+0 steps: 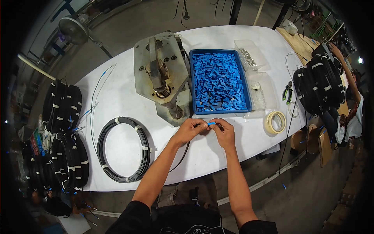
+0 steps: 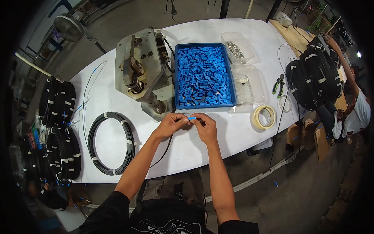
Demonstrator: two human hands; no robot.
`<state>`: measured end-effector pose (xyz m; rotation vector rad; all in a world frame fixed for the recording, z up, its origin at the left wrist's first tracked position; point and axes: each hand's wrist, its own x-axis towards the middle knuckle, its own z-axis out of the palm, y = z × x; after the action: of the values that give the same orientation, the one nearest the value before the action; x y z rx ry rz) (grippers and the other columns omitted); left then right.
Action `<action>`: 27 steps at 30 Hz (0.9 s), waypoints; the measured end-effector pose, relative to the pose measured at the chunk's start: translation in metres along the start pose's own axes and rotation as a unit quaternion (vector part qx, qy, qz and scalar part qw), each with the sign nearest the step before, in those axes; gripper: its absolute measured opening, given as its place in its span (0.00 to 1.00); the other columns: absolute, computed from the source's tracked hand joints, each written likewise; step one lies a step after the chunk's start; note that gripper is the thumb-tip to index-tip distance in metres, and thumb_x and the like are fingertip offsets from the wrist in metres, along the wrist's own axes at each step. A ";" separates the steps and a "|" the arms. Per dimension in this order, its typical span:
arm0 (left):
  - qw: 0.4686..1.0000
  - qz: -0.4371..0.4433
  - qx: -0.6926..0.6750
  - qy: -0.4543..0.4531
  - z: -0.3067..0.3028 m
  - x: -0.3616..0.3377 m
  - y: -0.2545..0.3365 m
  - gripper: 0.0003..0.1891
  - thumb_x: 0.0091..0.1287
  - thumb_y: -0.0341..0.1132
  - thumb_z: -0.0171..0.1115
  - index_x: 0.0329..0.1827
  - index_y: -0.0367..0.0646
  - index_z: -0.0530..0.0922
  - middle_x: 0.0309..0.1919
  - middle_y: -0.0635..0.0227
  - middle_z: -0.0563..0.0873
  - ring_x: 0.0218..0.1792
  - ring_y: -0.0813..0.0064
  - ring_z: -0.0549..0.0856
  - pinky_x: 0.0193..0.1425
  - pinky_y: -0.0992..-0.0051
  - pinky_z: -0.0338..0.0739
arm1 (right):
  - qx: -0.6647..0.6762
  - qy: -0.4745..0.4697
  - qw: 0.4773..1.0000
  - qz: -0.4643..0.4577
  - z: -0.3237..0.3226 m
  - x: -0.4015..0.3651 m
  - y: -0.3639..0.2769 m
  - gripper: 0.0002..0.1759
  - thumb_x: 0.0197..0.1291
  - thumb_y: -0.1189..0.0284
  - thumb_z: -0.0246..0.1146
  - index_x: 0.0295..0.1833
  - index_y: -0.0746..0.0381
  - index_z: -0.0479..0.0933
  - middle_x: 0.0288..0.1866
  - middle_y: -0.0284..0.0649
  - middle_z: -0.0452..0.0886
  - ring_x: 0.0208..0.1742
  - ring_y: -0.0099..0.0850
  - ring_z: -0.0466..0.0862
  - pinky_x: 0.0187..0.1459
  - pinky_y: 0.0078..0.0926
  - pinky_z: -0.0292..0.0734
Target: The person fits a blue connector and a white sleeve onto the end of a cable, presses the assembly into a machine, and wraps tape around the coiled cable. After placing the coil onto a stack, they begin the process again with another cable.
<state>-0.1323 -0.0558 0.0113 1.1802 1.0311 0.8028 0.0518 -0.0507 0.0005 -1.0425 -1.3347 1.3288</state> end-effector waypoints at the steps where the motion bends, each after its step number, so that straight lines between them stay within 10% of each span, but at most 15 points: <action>1: 1.000 0.003 0.001 -0.001 0.000 0.002 0.000 0.14 0.72 0.41 0.62 0.43 0.37 0.85 0.33 0.74 0.85 0.35 0.86 0.76 0.41 0.81 0.72 | -0.001 0.001 1.000 -0.001 0.000 0.000 0.001 0.08 0.61 0.77 0.67 0.44 0.69 0.81 0.35 0.38 0.85 0.36 0.24 0.84 0.39 0.19 0.77; 10: 0.993 0.073 -0.066 0.070 0.006 -0.007 0.001 0.16 0.69 0.34 0.65 0.56 0.37 0.79 0.42 0.73 0.84 0.34 0.86 0.78 0.40 0.83 0.73 | 0.074 0.077 0.994 0.026 -0.008 -0.002 0.007 0.10 0.65 0.71 0.66 0.46 0.66 0.81 0.30 0.34 0.82 0.27 0.17 0.74 0.29 0.14 0.69; 27: 0.992 -0.022 0.006 0.123 0.017 -0.019 0.002 0.13 0.70 0.36 0.63 0.51 0.36 0.84 0.31 0.71 0.88 0.21 0.91 0.72 0.23 0.86 0.65 | 0.110 0.075 0.991 0.019 -0.011 0.000 0.008 0.09 0.68 0.72 0.63 0.47 0.68 0.79 0.33 0.36 0.82 0.32 0.21 0.79 0.36 0.18 0.75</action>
<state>-0.1226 -0.0784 0.0179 1.0830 1.2621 0.9249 0.0622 -0.0478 -0.0079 -0.9986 -1.0358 1.3639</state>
